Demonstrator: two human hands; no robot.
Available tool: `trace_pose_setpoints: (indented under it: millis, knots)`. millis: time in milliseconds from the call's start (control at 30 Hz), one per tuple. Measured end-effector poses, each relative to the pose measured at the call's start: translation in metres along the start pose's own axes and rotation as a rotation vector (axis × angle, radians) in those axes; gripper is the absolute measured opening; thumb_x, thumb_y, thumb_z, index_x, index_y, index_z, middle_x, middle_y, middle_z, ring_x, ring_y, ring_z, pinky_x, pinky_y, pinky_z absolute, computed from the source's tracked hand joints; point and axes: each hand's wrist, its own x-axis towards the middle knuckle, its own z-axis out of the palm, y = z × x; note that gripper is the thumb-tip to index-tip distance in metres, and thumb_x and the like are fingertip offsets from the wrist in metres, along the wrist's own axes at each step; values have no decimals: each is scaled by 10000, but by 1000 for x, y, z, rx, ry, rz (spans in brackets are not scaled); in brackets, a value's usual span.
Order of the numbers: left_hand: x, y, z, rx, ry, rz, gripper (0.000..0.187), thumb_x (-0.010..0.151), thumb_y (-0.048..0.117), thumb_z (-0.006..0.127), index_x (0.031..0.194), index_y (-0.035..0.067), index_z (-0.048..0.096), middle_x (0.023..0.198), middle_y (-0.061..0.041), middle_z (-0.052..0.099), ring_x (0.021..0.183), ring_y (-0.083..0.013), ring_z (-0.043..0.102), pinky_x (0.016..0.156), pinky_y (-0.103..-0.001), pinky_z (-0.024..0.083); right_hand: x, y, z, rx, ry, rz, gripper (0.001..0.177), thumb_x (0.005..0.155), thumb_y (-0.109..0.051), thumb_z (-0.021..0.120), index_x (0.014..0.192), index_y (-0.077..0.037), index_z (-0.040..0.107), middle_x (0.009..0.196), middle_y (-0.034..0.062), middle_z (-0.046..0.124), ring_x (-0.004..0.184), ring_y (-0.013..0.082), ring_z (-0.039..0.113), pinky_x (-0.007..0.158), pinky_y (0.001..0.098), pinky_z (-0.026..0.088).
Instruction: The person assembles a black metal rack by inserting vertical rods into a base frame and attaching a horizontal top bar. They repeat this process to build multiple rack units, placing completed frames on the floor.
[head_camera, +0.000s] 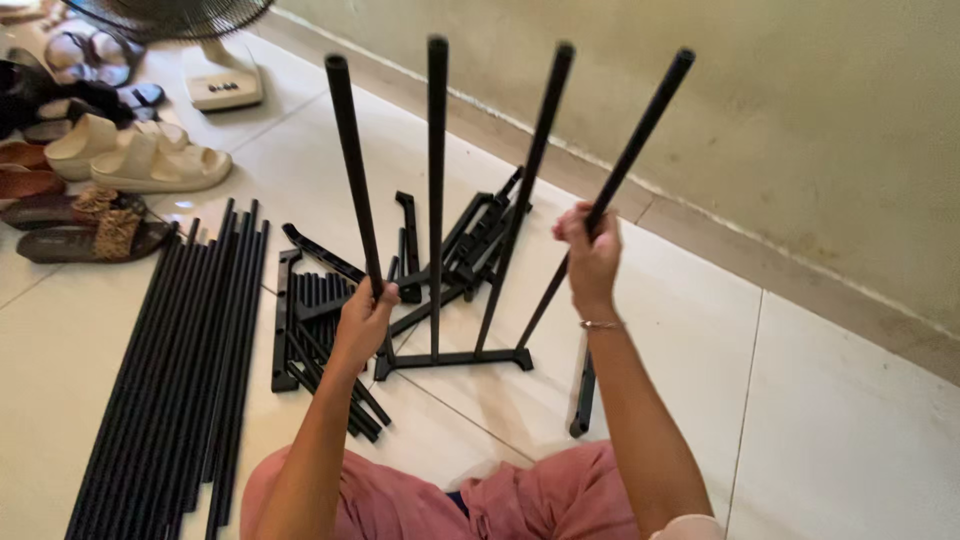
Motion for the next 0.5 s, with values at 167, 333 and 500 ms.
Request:
trace_pose_setpoints:
  millis: [167, 333, 500]
  knots:
    - [5, 39, -23, -171, -130, 185, 297, 1030, 330, 595, 1157, 61, 591, 957, -92, 702, 915, -192, 666, 808, -330, 535, 41, -93, 19, -56, -7, -128, 316, 1075, -159, 638, 1306, -59, 446, 963, 76, 663, 805, 135, 669, 750, 293, 603]
    - [21, 132, -59, -277, -68, 455, 564, 954, 256, 666, 1404, 90, 370, 1163, -117, 622, 1021, -206, 652, 813, -328, 572, 64, -147, 27, -99, -121, -374, 568, 1122, -121, 645, 1540, -105, 261, 1233, 82, 569, 920, 108, 615, 812, 266, 579]
    - [29, 237, -89, 93, 193, 903, 561, 1006, 232, 687, 1444, -10, 433, 1351, -207, 533, 1219, -318, 571, 924, -416, 553, 94, -191, 30, -358, -130, -469, 466, 1127, -151, 640, 1506, -86, 377, 1317, 76, 529, 886, 88, 593, 738, 237, 550]
